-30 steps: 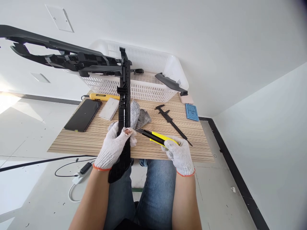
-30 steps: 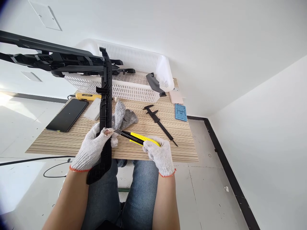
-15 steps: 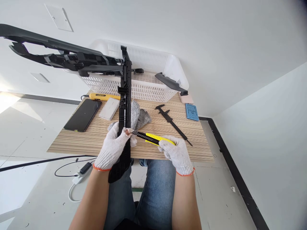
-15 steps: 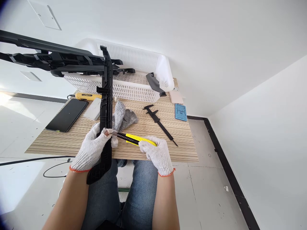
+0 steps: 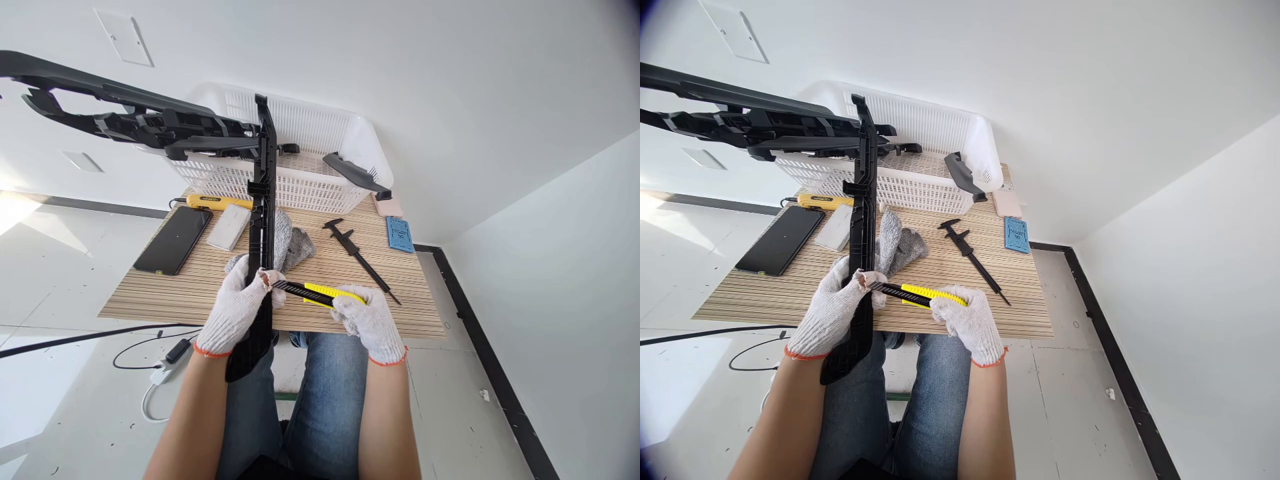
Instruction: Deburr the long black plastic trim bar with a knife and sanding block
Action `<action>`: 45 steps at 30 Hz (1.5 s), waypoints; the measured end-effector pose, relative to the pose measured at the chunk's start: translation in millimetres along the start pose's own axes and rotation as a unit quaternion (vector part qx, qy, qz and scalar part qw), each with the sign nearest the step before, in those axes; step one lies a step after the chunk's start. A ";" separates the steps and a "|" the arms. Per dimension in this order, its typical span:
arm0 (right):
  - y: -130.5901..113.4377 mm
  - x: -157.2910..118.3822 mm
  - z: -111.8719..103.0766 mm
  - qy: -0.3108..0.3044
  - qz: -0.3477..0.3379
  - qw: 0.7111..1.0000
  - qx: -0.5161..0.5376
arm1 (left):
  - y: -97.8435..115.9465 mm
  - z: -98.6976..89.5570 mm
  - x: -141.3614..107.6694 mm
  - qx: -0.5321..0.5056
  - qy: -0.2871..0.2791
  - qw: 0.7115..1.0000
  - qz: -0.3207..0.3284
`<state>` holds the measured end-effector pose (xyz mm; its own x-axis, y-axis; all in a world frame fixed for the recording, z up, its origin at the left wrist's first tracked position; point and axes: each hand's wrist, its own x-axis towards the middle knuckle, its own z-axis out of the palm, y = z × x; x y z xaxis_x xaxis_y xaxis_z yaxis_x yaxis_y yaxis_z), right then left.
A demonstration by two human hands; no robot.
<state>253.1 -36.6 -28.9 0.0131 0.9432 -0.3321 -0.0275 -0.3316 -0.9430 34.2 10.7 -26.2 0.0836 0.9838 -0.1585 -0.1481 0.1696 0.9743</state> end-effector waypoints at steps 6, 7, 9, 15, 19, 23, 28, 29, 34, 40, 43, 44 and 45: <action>0.6 0.2 -3.8 -0.012 0.000 1.000 -0.009 | 8.2 5.7 -2.1 -0.031 0.014 0.999 -0.034; 0.7 0.3 -4.5 -0.014 0.001 1.000 -0.010 | 9.2 6.5 -2.4 -0.033 0.018 0.999 -0.038; 0.9 0.1 -5.5 -0.019 0.005 1.000 -0.012 | 10.6 7.5 -2.9 -0.036 0.022 0.998 -0.042; 0.4 -0.3 -5.8 -0.023 0.017 0.999 -0.015 | 12.6 7.7 -4.6 -0.033 0.013 0.999 -0.041; -2.3 0.4 -5.8 -0.022 0.018 1.000 -0.005 | 10.5 5.8 -5.0 -0.001 0.021 0.999 -0.040; -4.1 -2.5 -6.8 -0.069 0.056 0.996 0.010 | 8.2 7.3 -3.7 -0.014 0.022 1.000 -0.013; 1.3 -3.3 -5.2 -0.029 0.030 0.997 0.061 | 8.4 9.7 -1.8 -0.025 0.023 0.999 0.016; 2.1 -2.4 -3.9 0.000 0.016 0.997 0.071 | 8.3 9.4 -1.8 -0.013 0.017 1.000 0.022; -1.1 1.5 4.3 0.089 0.013 0.993 0.072 | 7.3 7.2 -3.3 0.006 -0.003 1.000 0.027; -6.6 1.8 8.6 0.066 0.032 0.996 0.054 | 6.5 6.3 -3.5 0.020 -0.004 0.999 0.027; -7.4 1.4 8.5 0.057 0.033 0.997 0.049 | 6.1 6.0 -3.2 0.025 -0.005 0.999 0.026; -7.4 1.1 8.3 0.055 0.034 0.997 0.045 | 6.1 6.0 -3.1 0.021 -0.004 0.999 0.024; -7.2 0.8 8.1 0.052 0.036 0.997 0.040 | 6.2 6.1 -3.0 0.017 -0.004 1.000 0.022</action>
<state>245.3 -33.3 -22.2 0.1120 0.9083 -0.4031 -0.1121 -0.3915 -0.9133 39.0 8.5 -18.8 0.0858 0.9898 -0.1138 -0.1183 0.1235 0.9853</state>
